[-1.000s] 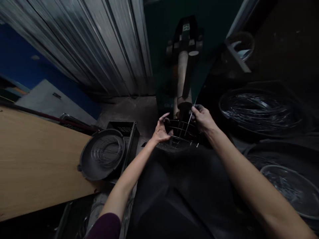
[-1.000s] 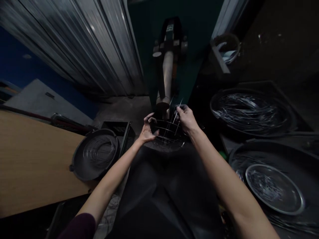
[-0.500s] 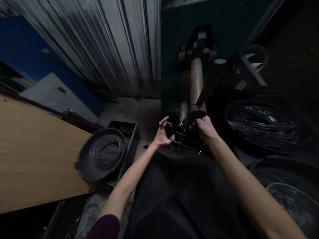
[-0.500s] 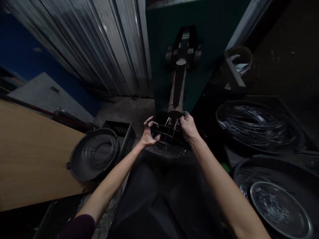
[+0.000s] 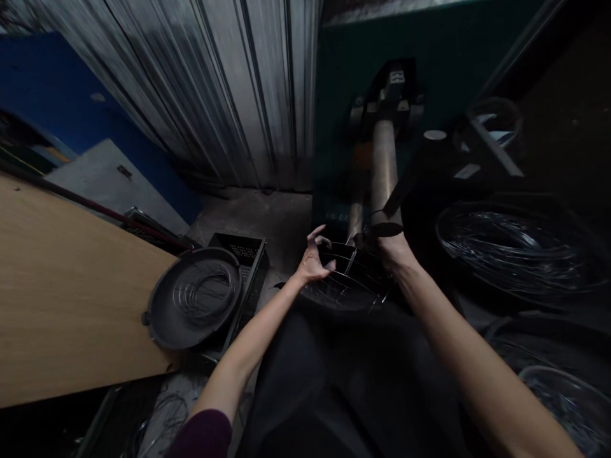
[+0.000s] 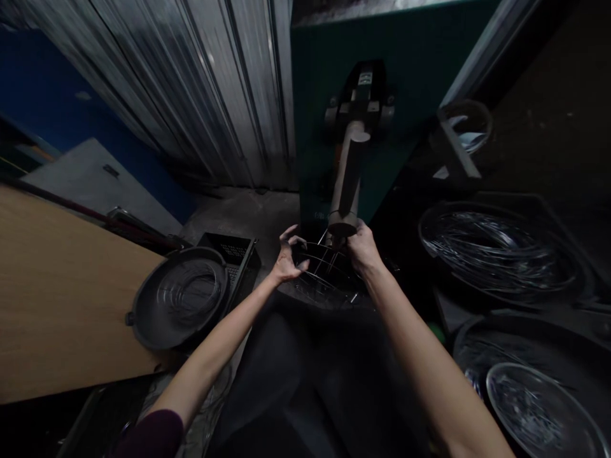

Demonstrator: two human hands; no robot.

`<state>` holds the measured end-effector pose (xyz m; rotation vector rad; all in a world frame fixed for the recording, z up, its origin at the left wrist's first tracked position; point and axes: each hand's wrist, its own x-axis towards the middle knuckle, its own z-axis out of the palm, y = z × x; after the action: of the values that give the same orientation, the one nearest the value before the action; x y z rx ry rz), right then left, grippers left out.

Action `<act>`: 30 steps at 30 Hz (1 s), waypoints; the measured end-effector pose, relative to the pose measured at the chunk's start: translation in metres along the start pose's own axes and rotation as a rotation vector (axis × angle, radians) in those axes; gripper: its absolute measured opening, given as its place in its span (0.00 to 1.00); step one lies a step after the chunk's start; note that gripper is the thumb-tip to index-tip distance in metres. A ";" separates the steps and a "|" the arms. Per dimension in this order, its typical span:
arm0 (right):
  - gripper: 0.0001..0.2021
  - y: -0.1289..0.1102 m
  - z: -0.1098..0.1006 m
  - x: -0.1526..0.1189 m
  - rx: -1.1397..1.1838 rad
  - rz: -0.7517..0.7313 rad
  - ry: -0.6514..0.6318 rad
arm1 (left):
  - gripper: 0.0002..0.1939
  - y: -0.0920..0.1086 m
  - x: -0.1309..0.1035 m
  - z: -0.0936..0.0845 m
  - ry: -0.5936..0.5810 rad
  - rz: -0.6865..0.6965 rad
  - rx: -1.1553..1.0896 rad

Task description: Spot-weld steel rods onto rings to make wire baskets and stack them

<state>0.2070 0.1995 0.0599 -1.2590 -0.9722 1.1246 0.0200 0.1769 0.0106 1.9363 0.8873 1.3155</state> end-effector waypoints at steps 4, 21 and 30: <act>0.18 -0.003 0.002 -0.001 0.071 0.048 0.042 | 0.44 -0.006 0.001 -0.002 -0.029 -0.038 0.052; 0.19 -0.049 -0.072 -0.092 -0.764 0.055 0.138 | 0.34 0.042 -0.106 0.009 -0.376 0.014 0.344; 0.30 -0.044 -0.064 -0.146 -1.165 0.131 -0.103 | 0.34 0.086 -0.149 0.032 -0.812 0.355 0.774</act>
<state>0.2435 0.0443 0.1049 -2.2032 -1.7493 0.6733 0.0245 0.0026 -0.0084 2.9838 0.6720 0.1947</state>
